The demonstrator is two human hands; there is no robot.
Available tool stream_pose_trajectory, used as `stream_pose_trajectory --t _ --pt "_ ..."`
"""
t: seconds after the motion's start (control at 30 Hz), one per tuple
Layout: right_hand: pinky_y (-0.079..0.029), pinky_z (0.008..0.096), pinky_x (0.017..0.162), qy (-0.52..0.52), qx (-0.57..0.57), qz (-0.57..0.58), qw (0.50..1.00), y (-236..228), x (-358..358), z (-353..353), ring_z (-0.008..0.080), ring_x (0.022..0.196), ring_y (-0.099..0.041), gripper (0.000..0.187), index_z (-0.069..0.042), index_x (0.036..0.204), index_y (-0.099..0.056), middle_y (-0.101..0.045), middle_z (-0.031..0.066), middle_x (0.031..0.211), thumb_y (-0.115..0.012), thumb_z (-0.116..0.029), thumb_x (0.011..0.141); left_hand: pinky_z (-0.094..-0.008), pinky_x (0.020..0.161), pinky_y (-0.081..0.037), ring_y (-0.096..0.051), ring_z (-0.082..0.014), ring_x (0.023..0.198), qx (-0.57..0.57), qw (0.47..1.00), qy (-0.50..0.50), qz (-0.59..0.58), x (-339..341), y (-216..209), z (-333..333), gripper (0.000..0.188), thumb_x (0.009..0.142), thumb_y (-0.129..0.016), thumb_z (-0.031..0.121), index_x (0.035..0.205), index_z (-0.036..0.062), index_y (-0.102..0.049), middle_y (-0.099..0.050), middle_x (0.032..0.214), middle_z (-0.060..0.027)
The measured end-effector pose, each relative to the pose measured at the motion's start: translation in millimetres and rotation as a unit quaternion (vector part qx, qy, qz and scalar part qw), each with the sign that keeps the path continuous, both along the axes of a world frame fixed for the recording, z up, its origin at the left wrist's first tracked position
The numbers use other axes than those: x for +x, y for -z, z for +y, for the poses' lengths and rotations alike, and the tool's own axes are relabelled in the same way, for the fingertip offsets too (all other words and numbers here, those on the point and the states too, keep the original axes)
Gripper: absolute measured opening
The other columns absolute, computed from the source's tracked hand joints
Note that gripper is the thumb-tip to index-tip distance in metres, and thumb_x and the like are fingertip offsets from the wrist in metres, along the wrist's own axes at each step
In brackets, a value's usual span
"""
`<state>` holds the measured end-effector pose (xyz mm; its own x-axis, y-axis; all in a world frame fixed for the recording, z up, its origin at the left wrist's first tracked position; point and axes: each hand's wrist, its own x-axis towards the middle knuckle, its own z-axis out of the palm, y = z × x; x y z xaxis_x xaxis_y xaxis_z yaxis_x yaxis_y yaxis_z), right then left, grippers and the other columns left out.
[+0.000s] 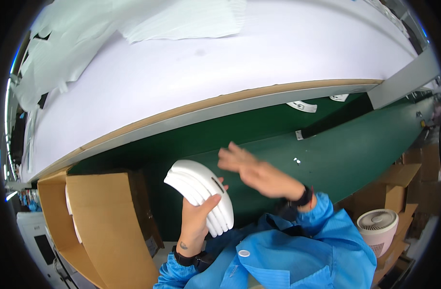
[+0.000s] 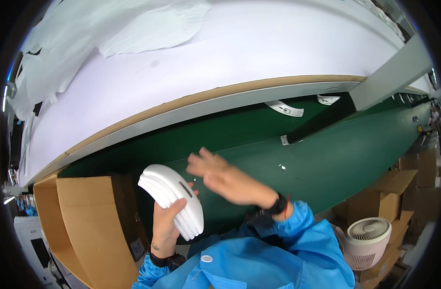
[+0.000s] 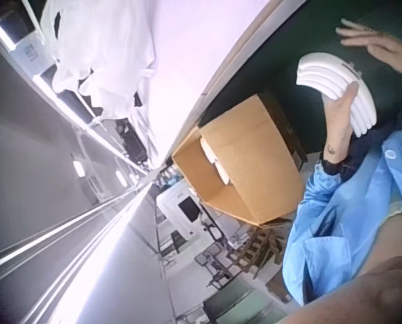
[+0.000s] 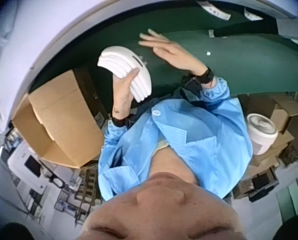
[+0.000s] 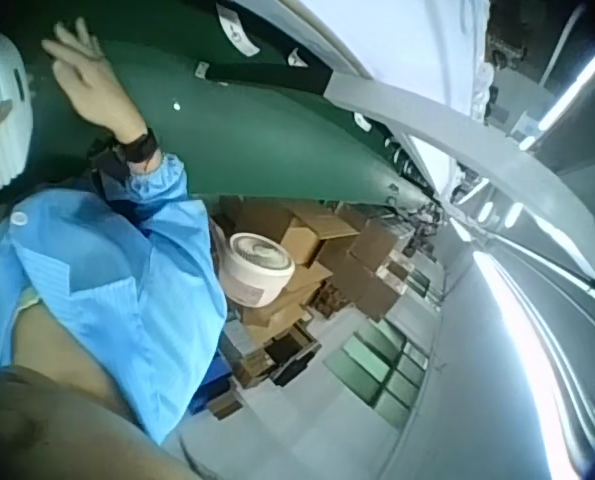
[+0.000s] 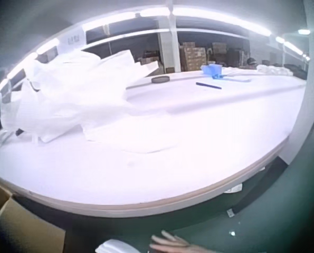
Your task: Inspecting and packing white curved plastic components into a cardboard box on an assembly line.
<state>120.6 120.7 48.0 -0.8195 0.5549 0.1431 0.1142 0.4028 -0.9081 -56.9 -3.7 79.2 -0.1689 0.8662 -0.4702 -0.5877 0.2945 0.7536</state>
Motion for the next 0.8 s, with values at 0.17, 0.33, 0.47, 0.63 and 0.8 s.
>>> stream_pose_trajectory --t 0.17,0.33,0.47,0.63,0.8 --pt "-0.036 0.0447 0.102 0.406 0.154 -0.294 0.851 133 52 130 0.042 0.117 -0.046 0.041 0.004 0.114 -0.058 -0.054 0.0235 0.122 -0.058 -0.026 0.085 -0.0469 0.085 -0.052 -0.057 -0.036 0.106 -0.033 0.999 0.006 -0.006 -5 10 -6 0.056 0.078 -0.059 0.002 0.128 -0.0038 -0.036 -0.053 0.119 -0.0241" --pt "-0.007 0.0625 0.107 0.474 0.269 -0.533 0.648 224 138 193 0.0421 0.126 -0.037 0.049 -0.003 0.121 -0.058 -0.049 0.0181 0.133 -0.051 -0.036 0.085 -0.0463 0.085 -0.053 -0.057 -0.0358 0.106 -0.064 0.998 -0.005 0.011 -7 9 -8 0.058 0.076 -0.062 0.006 0.127 -0.004 -0.035 -0.053 0.117 -0.0244" --pt "0.002 0.0654 0.106 0.51 0.23 -0.578 0.594 233 136 191 0.0403 0.122 -0.042 0.036 -0.007 0.114 -0.063 -0.057 0.0154 0.123 -0.051 -0.025 0.085 -0.0453 0.084 -0.053 -0.058 -0.0361 0.106 -0.076 0.997 -0.014 0.017 -9 12 -10 0.058 0.076 -0.062 0.006 0.126 -0.004 -0.036 -0.054 0.117 -0.0245" --pt "-0.036 0.0497 0.1 0.406 0.065 -0.494 0.766 205 135 194 0.0343 0.116 -0.05 0.041 -0.016 0.124 -0.055 -0.055 0.0116 0.127 -0.052 -0.034 0.087 -0.0443 0.085 -0.052 -0.057 -0.0365 0.107 -0.079 0.997 0.005 0.011 -5 10 -3 0.058 0.075 -0.064 0.006 0.126 -0.0034 -0.038 -0.054 0.118 -0.0243" --pt "-0.052 0.0392 0.066 0.272 0.149 -0.218 0.925 104 63 125 0.0314 0.075 -0.066 0.023 0.001 0.102 -0.058 -0.066 0.0195 0.083 -0.061 -0.01 0.082 -0.0442 0.087 -0.05 -0.057 -0.0365 0.109 -0.058 0.998 0.018 0.019 -5 10 5 0.058 0.075 -0.064 0.004 0.127 -0.0031 -0.039 -0.055 0.119 -0.0237"
